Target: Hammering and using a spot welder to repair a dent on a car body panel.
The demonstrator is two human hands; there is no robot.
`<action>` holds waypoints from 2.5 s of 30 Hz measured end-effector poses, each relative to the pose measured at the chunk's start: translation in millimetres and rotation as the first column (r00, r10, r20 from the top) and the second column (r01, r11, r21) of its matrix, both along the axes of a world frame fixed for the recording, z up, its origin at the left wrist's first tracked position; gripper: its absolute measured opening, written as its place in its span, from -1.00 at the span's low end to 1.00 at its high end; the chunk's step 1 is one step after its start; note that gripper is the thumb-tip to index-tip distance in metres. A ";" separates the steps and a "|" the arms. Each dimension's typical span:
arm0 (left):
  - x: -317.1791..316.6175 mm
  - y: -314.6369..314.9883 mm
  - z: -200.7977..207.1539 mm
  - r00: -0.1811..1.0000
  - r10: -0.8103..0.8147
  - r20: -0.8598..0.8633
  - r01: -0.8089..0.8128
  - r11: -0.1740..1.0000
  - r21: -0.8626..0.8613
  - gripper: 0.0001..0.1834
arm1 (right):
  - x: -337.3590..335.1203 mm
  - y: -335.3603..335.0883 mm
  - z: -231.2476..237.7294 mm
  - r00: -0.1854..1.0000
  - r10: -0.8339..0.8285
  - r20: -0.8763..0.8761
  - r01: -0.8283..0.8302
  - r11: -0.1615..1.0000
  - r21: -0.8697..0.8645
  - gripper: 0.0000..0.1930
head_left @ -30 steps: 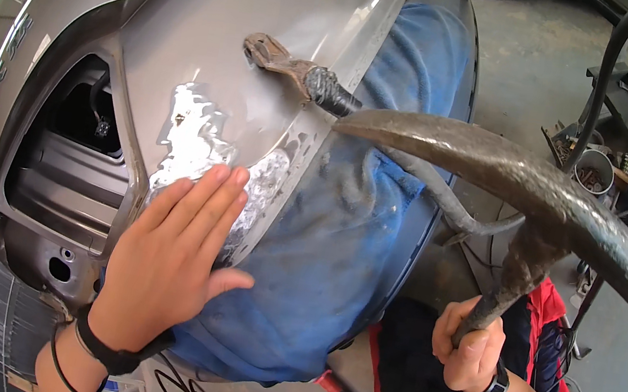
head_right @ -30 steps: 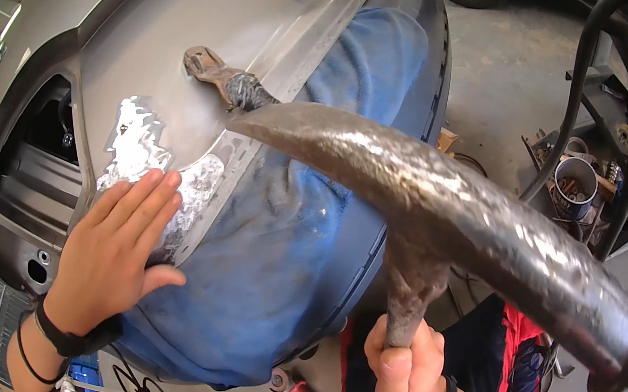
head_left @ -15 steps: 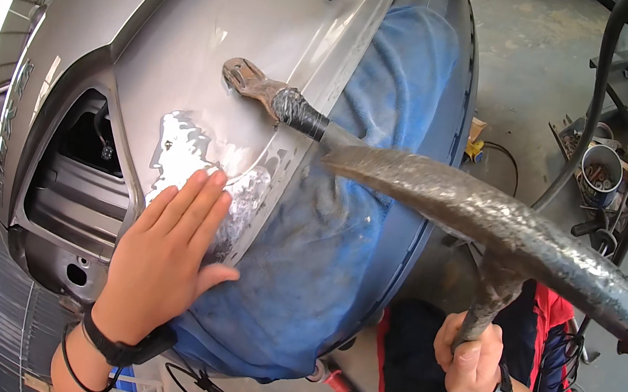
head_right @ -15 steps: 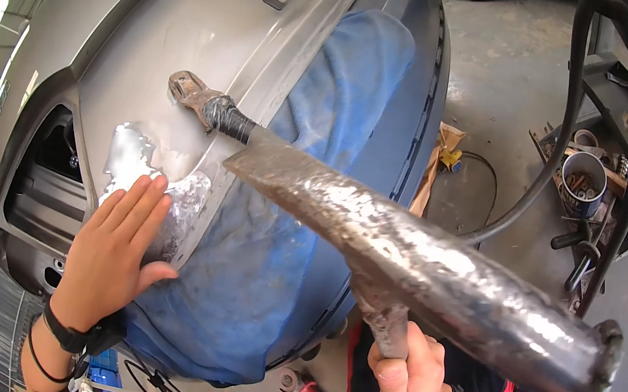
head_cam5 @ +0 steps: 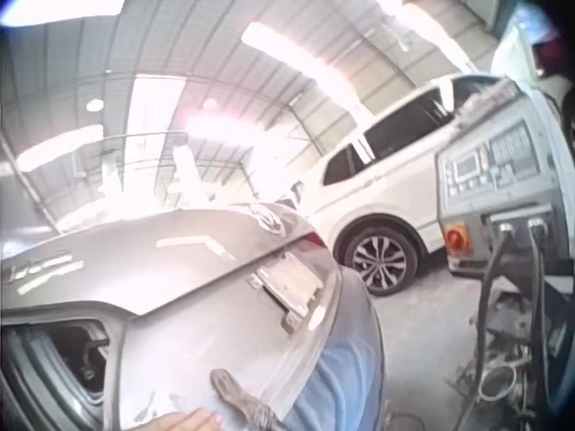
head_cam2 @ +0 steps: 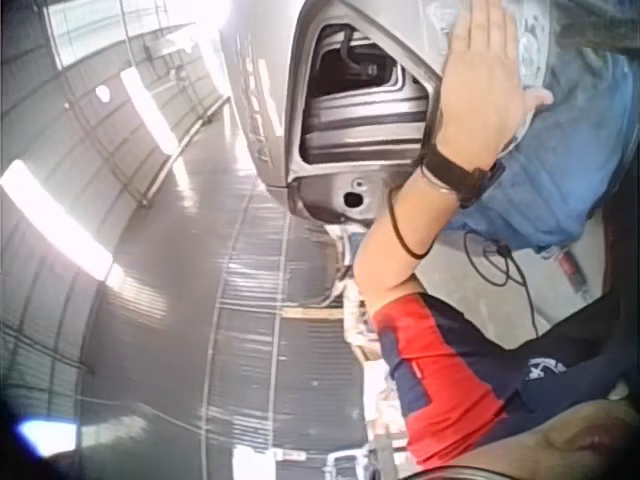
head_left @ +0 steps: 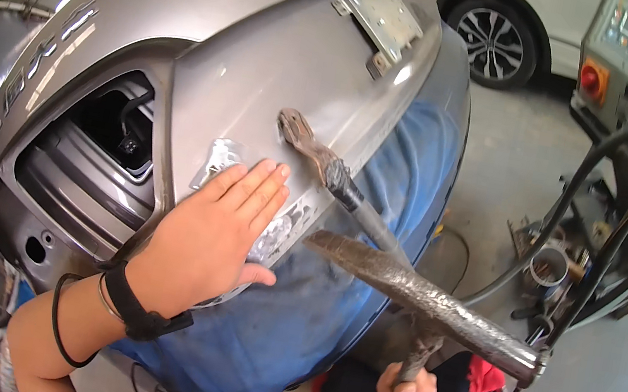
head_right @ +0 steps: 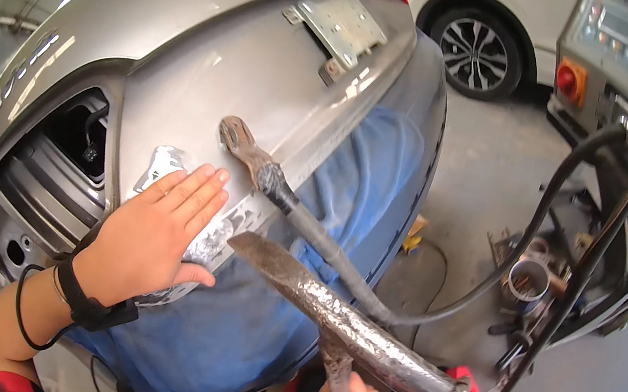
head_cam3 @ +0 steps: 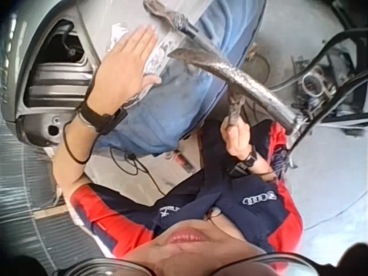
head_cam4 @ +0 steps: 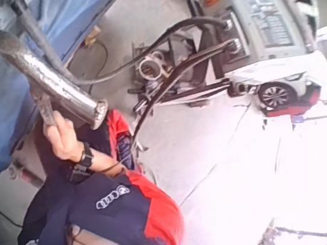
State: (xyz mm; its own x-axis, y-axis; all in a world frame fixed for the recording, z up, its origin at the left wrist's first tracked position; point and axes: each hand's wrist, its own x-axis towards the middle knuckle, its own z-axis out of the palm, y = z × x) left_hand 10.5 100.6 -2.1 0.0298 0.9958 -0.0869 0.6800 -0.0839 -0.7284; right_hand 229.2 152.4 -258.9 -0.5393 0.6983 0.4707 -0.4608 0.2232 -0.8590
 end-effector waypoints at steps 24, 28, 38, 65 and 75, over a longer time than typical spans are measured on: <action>-3.8 -29.9 34.0 0.994 -0.063 0.089 0.043 0.976 0.213 0.05 | -9.3 0.3 35.9 0.991 0.047 -0.123 -0.052 0.998 -0.038 -0.50; 4.8 -53.3 37.0 0.992 -0.032 0.121 0.009 0.983 0.185 0.04 | -11.3 2.0 29.6 0.987 0.028 -0.158 -0.038 0.997 -0.066 -0.49; 5.6 -58.9 47.9 0.998 -0.028 0.050 0.015 0.969 0.247 0.03 | -35.1 15.3 55.0 0.986 0.036 -0.165 -0.044 0.998 -0.051 -0.48; 9.3 -92.7 31.0 0.992 -0.038 0.119 0.012 0.977 0.212 -0.03 | -80.1 1.2 89.4 0.991 0.108 -0.074 -0.105 0.994 0.038 -0.49; 14.2 -96.9 26.0 0.991 0.000 0.135 -0.028 0.978 0.208 -0.05 | -72.3 0.8 89.2 0.996 0.087 -0.017 -0.085 0.995 0.058 -0.48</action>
State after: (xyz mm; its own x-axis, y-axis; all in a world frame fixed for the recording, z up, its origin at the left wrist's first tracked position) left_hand 24.7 3.7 23.9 0.0133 0.9919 0.1267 0.7723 0.0703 -0.6314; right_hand 156.9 153.3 -169.7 -0.5863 0.6211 0.5200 -0.4973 0.2308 -0.8363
